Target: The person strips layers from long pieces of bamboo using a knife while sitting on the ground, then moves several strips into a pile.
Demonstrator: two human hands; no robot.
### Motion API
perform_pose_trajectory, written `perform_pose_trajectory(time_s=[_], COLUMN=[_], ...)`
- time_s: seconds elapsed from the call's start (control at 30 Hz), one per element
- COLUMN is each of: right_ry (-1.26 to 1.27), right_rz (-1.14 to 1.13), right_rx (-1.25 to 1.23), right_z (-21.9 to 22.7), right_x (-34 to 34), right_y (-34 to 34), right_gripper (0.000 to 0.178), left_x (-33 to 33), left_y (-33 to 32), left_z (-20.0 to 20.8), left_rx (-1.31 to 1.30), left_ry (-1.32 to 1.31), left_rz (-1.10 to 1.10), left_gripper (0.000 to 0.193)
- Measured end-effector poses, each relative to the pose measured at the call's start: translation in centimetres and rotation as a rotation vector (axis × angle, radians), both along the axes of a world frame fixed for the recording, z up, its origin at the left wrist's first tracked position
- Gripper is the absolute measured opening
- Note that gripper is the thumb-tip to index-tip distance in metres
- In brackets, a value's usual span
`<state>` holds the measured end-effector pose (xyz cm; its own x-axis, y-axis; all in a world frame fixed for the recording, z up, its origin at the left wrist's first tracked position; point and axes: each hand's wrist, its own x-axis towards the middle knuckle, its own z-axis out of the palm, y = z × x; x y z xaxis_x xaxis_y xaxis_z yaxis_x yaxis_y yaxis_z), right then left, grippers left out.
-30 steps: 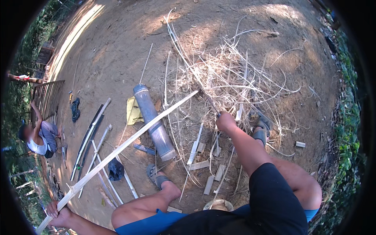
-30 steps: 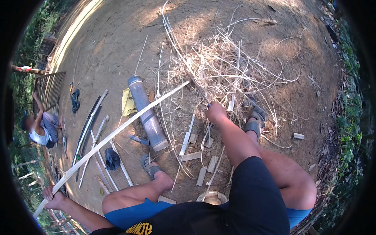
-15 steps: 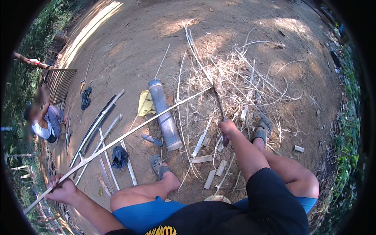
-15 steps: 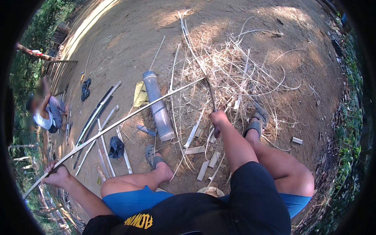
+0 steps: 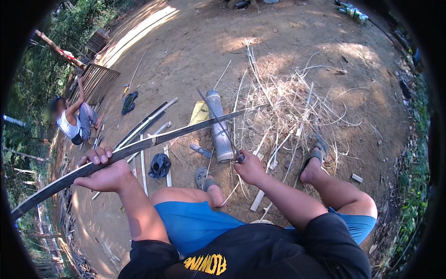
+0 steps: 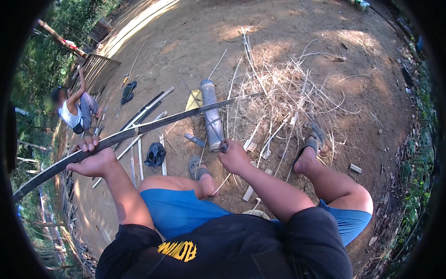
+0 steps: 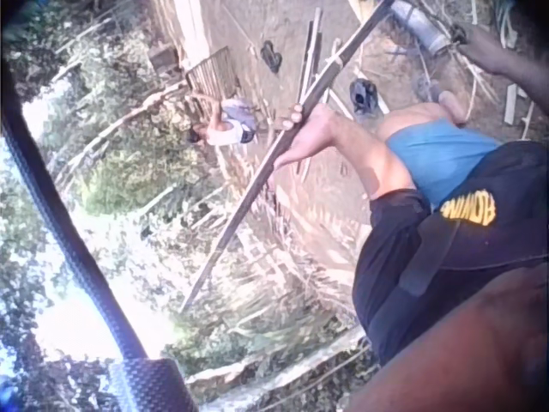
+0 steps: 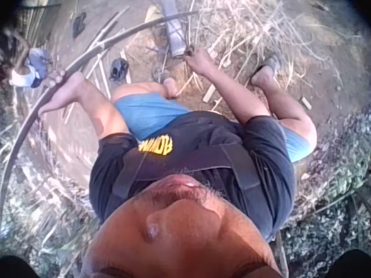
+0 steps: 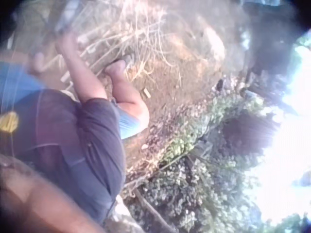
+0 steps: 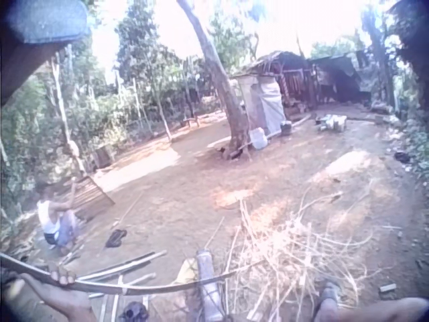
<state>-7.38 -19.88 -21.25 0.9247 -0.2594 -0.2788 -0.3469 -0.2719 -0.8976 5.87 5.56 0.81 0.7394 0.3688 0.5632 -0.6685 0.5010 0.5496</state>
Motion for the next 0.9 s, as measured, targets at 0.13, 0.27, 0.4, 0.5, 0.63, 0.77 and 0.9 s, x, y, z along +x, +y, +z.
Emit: perform_pose_trajectory(time_s=[0.13, 0.27, 0.4, 0.5, 0.63, 0.77, 0.9], right_ry=[-0.110, -0.216, -0.200, -0.179, -0.176, -0.198, -0.080], right_rz=[0.170, 0.198, 0.191, 0.160, 0.159, 0.130, 0.114], right_rx=[-0.034, -0.044, -0.038, -0.080, -0.150, -0.177, -0.196], right_z=[5.7, 5.9, 5.9, 5.6, 4.8, 6.6, 5.5], right_x=[-1.3, -3.2, -4.3, -4.9, -5.4, -5.6, -5.8], right_y=[3.1, 4.4, 4.7, 4.3, 3.9, 5.6, 3.0], right_gripper=[0.035, 0.039, 0.040, 0.033, 0.030, 0.036, 0.033], left_x=[-2.6, -4.7, -5.9, -7.0, -7.7, -8.4, -9.0], left_y=[-1.2, -1.5, -1.3, -1.8, -2.3, -1.6, -2.6], left_z=[-0.3, -1.0, -1.5, -1.7, -1.8, -2.1, -2.2], left_rx=[0.000, -0.029, -0.038, -0.084, -0.086, -0.103, -0.073], left_ry=[-0.045, -0.100, -0.109, -0.091, -0.035, -0.053, -0.070], left_rz=[0.037, -0.026, 0.032, 0.029, 0.123, 0.066, 0.071], left_gripper=[0.068, 0.067, 0.067, 0.067, 0.068, 0.068, 0.067])
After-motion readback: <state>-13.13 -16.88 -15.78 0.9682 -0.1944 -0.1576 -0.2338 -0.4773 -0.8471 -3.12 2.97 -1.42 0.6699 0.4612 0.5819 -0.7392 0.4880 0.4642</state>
